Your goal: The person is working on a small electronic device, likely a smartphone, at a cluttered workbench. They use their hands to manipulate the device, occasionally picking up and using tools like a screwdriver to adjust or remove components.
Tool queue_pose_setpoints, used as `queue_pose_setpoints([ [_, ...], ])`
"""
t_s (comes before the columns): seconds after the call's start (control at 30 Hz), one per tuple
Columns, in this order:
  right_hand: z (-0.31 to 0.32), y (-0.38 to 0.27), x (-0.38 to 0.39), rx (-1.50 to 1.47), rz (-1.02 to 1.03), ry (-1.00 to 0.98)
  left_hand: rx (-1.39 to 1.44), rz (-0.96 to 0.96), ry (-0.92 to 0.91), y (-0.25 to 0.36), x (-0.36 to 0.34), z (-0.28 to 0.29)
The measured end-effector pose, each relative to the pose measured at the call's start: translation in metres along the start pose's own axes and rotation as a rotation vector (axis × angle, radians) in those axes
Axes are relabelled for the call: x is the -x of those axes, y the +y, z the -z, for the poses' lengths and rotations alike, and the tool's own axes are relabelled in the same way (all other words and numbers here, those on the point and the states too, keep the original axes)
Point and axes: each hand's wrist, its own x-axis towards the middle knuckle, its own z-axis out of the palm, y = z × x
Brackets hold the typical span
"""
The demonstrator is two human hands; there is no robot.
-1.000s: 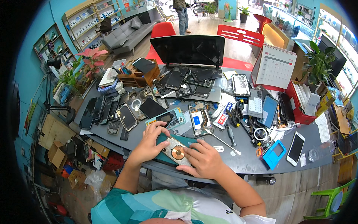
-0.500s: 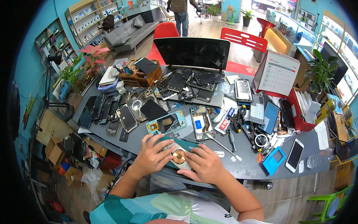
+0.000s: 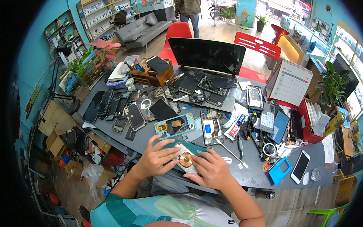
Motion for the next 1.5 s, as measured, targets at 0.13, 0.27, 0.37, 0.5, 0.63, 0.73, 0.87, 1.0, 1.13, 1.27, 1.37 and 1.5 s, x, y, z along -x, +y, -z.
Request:
queue_pose_setpoints([
  [0.13,0.001,-0.001,-0.001,0.004,0.002,-0.001,0.005,-0.005,0.008,-0.002,-0.001,0.000],
  [0.27,-0.002,0.001,0.003,0.016,-0.019,-0.018,0.020,-0.013,0.022,-0.001,-0.002,0.001],
  [0.37,-0.002,0.001,0.004,0.016,-0.022,-0.016,0.020,-0.013,0.028,-0.001,-0.002,0.000],
  [0.5,-0.002,0.000,0.004,0.008,-0.013,-0.009,0.024,-0.012,0.030,0.000,-0.002,0.000],
  [0.63,-0.001,0.000,0.001,-0.008,-0.002,0.017,0.007,-0.009,0.035,0.000,-0.002,0.000],
  [0.73,-0.001,0.000,0.001,-0.009,-0.009,0.027,0.003,-0.007,0.049,0.001,-0.002,0.000],
  [0.87,-0.003,0.001,0.002,-0.008,-0.001,0.037,-0.002,-0.014,0.071,0.002,-0.003,0.001],
  [1.0,-0.001,0.000,0.003,0.016,0.021,0.046,-0.001,-0.023,0.097,0.001,-0.003,-0.004],
  [1.13,-0.001,-0.001,0.003,-0.012,0.037,0.069,-0.015,-0.026,0.115,0.002,-0.003,-0.008],
  [1.27,0.000,-0.001,0.004,0.000,0.042,0.059,-0.050,-0.051,0.137,0.004,-0.003,-0.014],
  [1.37,-0.006,-0.002,0.009,-0.005,0.040,0.053,-0.026,-0.057,0.141,0.007,-0.001,-0.023],
  [1.5,0.002,0.003,0.000,-0.078,0.030,0.125,-0.004,-0.063,0.182,0.016,-0.001,-0.036],
])
